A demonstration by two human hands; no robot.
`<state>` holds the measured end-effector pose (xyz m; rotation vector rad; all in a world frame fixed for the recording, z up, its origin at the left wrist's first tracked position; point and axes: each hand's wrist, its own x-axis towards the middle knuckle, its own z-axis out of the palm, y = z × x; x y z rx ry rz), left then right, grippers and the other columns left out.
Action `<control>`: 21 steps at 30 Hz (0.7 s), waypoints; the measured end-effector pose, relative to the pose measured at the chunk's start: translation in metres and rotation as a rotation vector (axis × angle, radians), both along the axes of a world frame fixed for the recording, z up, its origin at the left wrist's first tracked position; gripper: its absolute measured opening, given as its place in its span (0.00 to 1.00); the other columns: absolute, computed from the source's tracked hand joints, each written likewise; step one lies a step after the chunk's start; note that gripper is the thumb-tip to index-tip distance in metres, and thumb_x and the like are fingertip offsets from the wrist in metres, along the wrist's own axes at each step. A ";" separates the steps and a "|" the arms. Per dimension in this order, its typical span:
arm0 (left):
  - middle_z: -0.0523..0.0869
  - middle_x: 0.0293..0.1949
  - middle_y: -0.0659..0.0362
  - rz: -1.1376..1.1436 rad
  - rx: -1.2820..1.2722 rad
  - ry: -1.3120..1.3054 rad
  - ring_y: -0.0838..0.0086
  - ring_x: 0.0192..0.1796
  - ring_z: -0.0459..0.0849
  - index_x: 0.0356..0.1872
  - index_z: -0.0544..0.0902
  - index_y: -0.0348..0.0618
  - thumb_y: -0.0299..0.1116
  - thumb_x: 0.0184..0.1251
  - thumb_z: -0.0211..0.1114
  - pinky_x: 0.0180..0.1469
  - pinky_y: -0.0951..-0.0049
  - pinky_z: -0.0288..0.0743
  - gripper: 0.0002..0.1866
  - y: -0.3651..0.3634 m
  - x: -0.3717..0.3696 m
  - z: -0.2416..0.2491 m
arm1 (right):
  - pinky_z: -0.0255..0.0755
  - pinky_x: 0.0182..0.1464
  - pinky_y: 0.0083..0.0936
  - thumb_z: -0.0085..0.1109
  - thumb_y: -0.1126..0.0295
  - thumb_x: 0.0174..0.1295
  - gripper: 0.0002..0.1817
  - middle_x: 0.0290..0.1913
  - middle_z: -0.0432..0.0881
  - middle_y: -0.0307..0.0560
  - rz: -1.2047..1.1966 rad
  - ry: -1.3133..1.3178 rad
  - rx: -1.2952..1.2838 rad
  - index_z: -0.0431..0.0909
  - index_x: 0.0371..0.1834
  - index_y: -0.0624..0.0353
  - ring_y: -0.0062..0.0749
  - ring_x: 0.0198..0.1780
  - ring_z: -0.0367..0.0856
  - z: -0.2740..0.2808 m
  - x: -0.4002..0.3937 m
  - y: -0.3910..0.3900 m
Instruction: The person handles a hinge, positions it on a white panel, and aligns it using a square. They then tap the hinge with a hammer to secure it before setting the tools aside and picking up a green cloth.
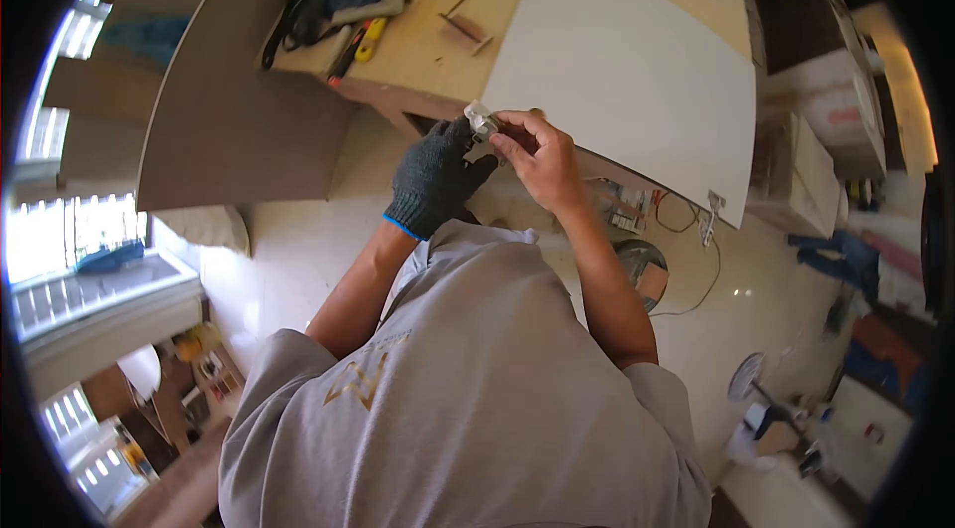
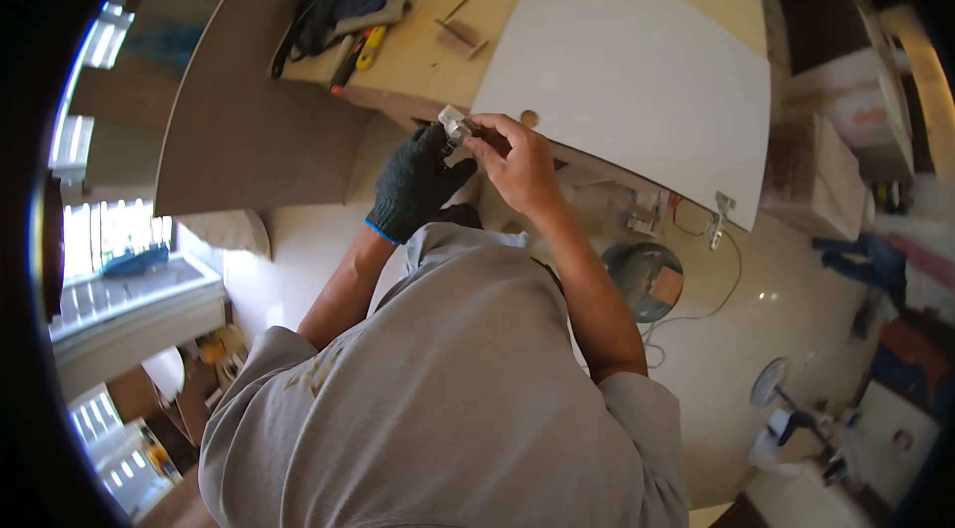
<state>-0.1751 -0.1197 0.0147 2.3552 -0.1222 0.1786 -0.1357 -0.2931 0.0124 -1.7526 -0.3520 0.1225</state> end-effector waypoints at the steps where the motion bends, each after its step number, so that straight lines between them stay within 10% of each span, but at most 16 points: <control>1: 0.88 0.45 0.49 -0.053 0.041 0.009 0.50 0.44 0.87 0.56 0.83 0.45 0.37 0.59 0.75 0.45 0.55 0.82 0.23 -0.007 0.003 0.008 | 0.81 0.45 0.24 0.70 0.72 0.66 0.16 0.41 0.89 0.44 -0.035 -0.006 0.016 0.83 0.57 0.62 0.25 0.41 0.87 0.002 -0.003 -0.010; 9: 0.86 0.43 0.47 -0.188 0.241 0.063 0.47 0.45 0.85 0.55 0.82 0.45 0.40 0.60 0.72 0.46 0.51 0.80 0.22 -0.030 0.014 0.022 | 0.80 0.44 0.20 0.69 0.72 0.68 0.15 0.43 0.88 0.41 -0.157 -0.221 -0.007 0.84 0.58 0.60 0.18 0.40 0.84 0.002 -0.002 -0.033; 21: 0.84 0.41 0.46 -0.263 0.041 0.032 0.46 0.44 0.83 0.47 0.86 0.44 0.32 0.59 0.71 0.45 0.51 0.78 0.14 0.042 0.041 -0.006 | 0.77 0.34 0.16 0.61 0.76 0.71 0.07 0.35 0.87 0.41 0.072 0.249 0.096 0.82 0.48 0.67 0.14 0.29 0.83 -0.034 0.041 0.017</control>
